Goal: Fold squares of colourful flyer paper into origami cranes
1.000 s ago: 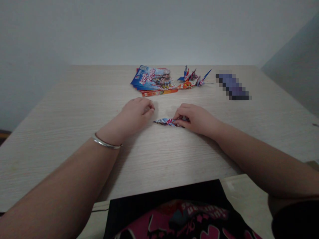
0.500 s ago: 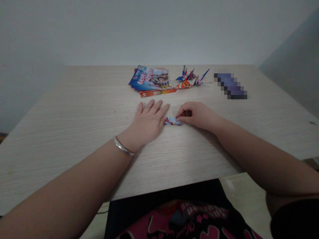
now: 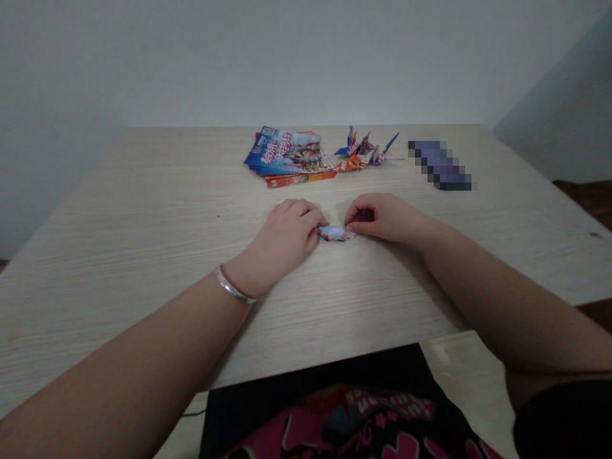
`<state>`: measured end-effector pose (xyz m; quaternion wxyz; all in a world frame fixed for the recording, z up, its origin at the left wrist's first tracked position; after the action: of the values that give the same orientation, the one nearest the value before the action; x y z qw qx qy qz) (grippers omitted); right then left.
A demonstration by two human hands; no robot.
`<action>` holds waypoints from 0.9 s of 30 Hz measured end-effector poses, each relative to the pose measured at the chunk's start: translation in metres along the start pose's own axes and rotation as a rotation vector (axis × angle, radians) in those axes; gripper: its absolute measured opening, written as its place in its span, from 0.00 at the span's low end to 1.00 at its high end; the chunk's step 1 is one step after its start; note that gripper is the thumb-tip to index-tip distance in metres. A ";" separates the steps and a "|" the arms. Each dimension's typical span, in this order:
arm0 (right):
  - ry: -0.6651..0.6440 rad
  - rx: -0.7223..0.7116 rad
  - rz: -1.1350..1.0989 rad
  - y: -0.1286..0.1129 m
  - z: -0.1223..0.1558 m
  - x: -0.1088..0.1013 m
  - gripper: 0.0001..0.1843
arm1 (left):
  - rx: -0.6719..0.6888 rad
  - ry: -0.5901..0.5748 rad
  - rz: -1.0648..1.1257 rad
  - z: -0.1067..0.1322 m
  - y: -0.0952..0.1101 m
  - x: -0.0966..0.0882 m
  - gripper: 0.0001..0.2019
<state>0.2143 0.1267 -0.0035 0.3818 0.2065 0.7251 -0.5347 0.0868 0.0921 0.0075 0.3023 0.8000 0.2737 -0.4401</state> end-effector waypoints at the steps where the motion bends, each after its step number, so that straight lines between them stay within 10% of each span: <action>1: 0.001 -0.020 0.008 -0.004 0.000 0.000 0.05 | -0.009 -0.006 -0.021 -0.001 0.000 -0.001 0.12; 27: 0.243 -0.204 0.023 -0.043 0.011 -0.004 0.07 | -0.051 0.162 0.120 -0.001 -0.002 -0.031 0.09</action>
<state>0.1900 0.1024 0.0246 0.3165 0.2381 0.8141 -0.4247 0.0716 0.0892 0.0340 0.3254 0.8399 0.2600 -0.3480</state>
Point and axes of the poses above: each hand's wrist, its own z-axis away from the middle knuckle, its own x-axis out of the palm, y = z × x, the point moved 10 cm from there along -z, towards the middle knuckle, and after that the axes turned 14 degrees about y, right-handed, at the moved point
